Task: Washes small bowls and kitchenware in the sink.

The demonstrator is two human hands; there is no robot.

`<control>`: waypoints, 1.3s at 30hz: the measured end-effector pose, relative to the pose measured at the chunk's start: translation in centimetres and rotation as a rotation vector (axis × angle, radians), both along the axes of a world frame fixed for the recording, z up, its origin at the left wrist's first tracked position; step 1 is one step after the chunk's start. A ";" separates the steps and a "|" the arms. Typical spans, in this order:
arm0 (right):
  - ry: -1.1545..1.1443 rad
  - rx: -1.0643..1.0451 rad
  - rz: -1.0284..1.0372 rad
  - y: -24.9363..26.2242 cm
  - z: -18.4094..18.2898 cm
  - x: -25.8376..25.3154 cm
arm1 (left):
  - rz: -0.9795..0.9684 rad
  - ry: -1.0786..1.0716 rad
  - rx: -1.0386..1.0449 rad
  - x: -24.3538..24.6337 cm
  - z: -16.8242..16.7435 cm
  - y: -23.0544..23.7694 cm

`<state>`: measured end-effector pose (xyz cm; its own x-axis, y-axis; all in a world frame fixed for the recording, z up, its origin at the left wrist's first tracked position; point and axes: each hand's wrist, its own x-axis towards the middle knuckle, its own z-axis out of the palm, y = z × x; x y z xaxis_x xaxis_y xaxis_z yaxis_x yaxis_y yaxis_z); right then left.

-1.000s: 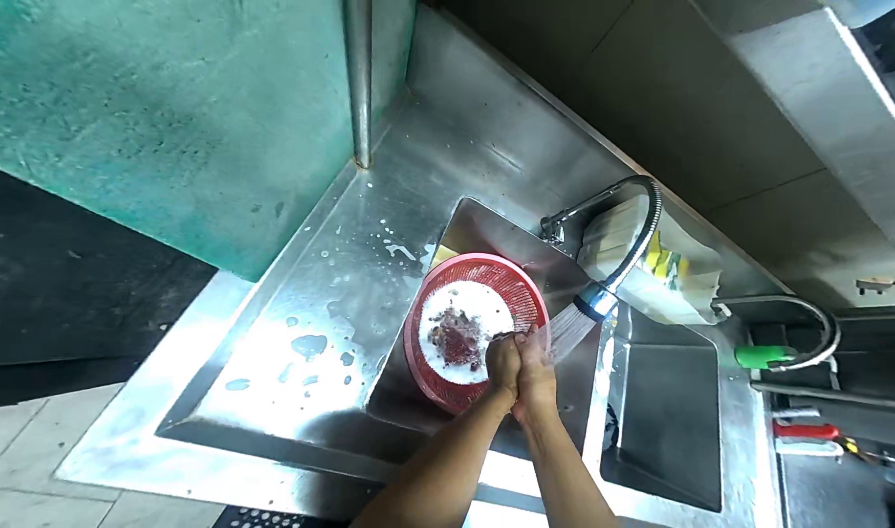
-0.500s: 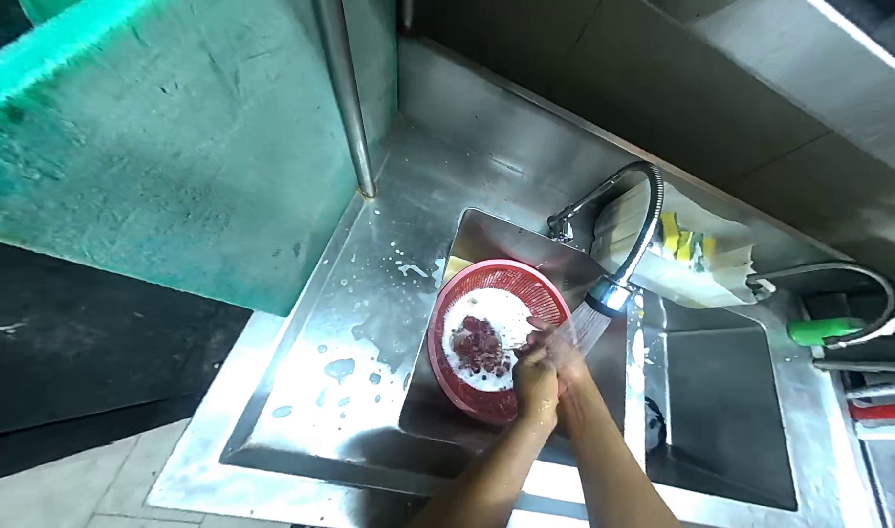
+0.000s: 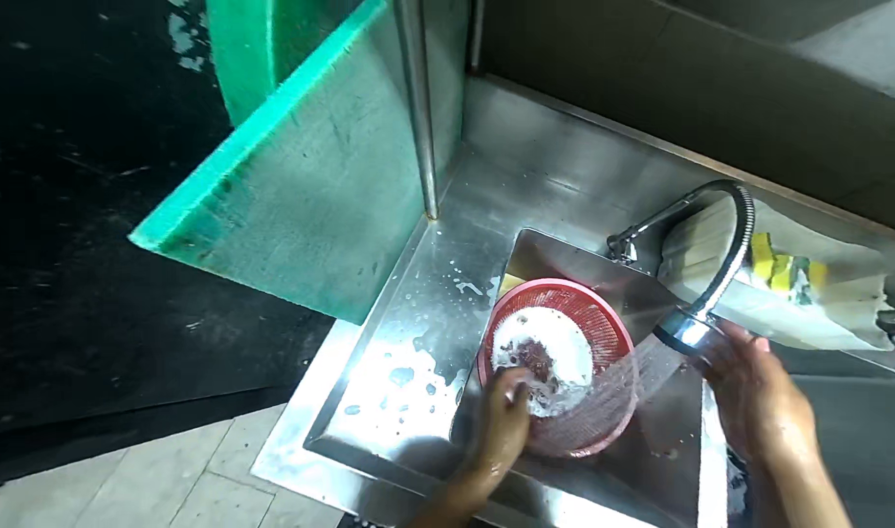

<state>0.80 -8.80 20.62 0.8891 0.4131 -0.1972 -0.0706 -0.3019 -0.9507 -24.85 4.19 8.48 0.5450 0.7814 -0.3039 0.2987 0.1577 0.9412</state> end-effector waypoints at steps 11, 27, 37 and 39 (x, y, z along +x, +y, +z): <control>-0.151 -0.266 0.184 8.9 4.5 -2.8 | 0.051 0.790 0.814 -13.5 -6.0 6.7; -0.100 -0.207 0.250 13.7 5.5 -4.4 | 0.168 0.750 0.853 -10.1 -7.1 8.6; -0.127 -0.255 0.214 13.3 4.4 -4.4 | 0.064 0.578 0.731 1.2 -5.9 11.7; -0.154 -0.304 0.241 12.9 4.1 -4.3 | -0.176 0.434 0.697 4.3 -5.5 8.2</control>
<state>-3.53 4.05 24.73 0.8026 0.5567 -0.2143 0.1726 -0.5606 -0.8099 -20.57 12.43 2.97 0.6222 0.7828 0.0062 0.6228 -0.4999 0.6018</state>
